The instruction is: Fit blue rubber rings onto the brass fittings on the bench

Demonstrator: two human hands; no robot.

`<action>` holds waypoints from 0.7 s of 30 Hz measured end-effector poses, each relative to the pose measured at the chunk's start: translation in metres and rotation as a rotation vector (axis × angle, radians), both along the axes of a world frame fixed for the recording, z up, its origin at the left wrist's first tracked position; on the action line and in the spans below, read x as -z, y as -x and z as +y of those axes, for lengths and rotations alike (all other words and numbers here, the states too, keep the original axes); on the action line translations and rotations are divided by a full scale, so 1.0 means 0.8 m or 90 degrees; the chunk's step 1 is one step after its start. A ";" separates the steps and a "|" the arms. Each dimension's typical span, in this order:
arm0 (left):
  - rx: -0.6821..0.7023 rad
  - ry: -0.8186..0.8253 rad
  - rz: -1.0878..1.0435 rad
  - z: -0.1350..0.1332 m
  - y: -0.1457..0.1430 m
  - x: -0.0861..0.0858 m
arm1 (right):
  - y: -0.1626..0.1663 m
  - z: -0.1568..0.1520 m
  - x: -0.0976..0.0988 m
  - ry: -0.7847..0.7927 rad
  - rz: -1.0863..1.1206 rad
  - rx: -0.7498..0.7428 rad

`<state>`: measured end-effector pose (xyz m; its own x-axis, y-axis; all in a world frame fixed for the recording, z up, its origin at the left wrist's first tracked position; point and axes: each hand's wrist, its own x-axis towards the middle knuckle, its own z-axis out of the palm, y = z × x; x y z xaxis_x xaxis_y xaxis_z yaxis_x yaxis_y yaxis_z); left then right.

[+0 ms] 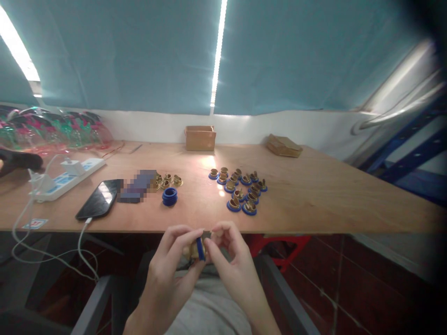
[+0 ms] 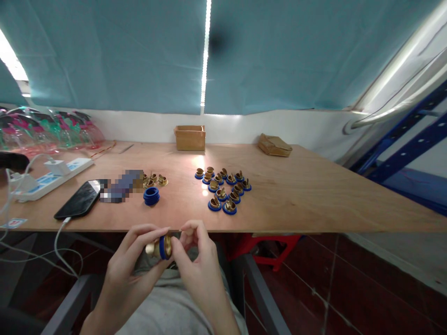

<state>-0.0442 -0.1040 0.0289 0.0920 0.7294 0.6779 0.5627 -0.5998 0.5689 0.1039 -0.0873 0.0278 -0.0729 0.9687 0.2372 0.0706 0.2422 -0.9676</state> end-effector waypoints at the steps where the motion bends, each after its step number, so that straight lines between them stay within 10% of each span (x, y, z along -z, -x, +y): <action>1: -0.012 0.011 0.001 0.002 0.000 0.001 | -0.002 0.000 0.001 0.002 0.017 -0.005; 21: -0.022 0.225 0.070 0.014 0.005 0.023 | -0.008 0.010 0.000 -0.199 -0.253 -0.017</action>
